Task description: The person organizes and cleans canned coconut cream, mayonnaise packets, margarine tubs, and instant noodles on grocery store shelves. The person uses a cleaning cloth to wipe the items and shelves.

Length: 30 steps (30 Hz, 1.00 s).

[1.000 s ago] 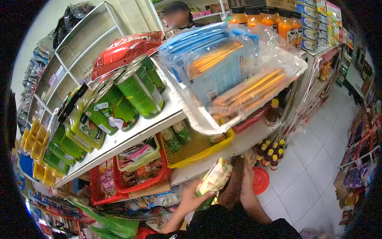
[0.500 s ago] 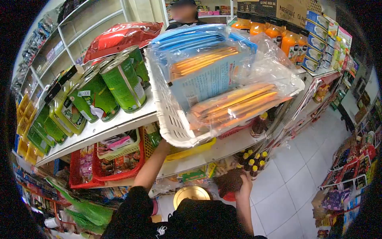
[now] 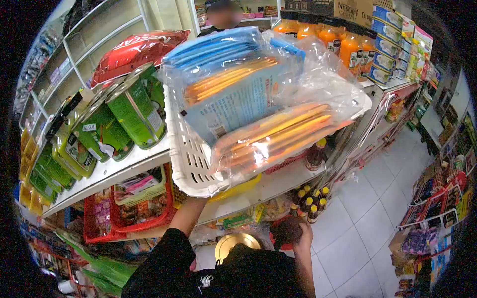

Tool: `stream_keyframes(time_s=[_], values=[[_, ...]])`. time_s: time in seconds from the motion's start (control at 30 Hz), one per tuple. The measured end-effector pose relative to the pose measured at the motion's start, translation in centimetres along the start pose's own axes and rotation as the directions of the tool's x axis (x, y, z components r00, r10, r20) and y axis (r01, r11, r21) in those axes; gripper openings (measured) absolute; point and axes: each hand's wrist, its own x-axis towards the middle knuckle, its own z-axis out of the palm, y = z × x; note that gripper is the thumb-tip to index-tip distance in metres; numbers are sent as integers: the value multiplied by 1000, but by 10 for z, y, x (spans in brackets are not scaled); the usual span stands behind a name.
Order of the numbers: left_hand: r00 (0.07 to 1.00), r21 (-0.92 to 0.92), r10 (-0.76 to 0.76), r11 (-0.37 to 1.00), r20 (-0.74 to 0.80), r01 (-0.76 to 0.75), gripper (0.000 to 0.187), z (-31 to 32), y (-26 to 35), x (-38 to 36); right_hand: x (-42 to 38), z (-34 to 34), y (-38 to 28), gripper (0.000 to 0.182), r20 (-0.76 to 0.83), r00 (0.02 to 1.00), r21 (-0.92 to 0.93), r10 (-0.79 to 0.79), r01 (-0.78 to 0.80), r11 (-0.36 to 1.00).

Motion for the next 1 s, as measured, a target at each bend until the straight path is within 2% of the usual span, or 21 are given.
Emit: stream_keyframes(time_s=[0.1,0.2,0.33,0.43,0.47,0.57,0.6,0.63,0.67,0.7,0.77,0.83,0.87,0.93,1.0], values=[[1000,7,3,1000,-7,-3,36,-2,-2,2,1,5,3,34,29,999,-60,23,-22,998],[1000,10,11,1000,-1,-11,36,-5,-2,4,-10,20,4,35,55,998,-100,-20,26,995],[1000,4,18,1000,10,-18,36,-6,-2,6,-4,22,11,40,53,979,-35,197,-195,980],[1000,1,22,1000,13,-22,36,-8,-1,5,2,28,7,42,327,927,-91,183,-161,983],[1000,-1,27,1000,13,-27,36,-10,-2,6,-7,51,-11,45,341,922,-21,181,-185,983],[999,3,31,1000,10,-31,36,-13,0,6,26,48,-26,51,414,899,-47,-143,177,983],[1000,4,31,1000,8,-31,36,-13,1,7,44,46,-32,47,316,914,-140,-255,311,940],[1000,5,30,1000,9,-30,36,-13,0,5,60,50,-39,44,225,900,-243,-372,422,874],[999,4,31,1000,8,-31,36,-15,0,3,69,65,-51,40,168,837,-534,-520,521,666],[999,5,35,999,9,-35,36,-16,0,4,75,79,-59,36,162,736,-770,-657,511,382],[999,7,37,999,11,-37,35,-14,1,1,92,93,-53,30,325,614,-790,-719,594,151],[999,6,37,999,10,-38,35,-12,2,2,135,68,-8,39,563,600,-791,-569,592,-157],[999,4,40,999,8,-40,35,-11,2,3,151,51,12,39,571,597,-775,-564,618,-132],[999,7,40,999,10,-40,35,-10,3,5,145,68,8,41,600,583,-764,-548,620,-177],[999,9,42,999,13,-42,35,-12,3,5,121,88,-13,43,632,569,-766,-526,560,-314]])
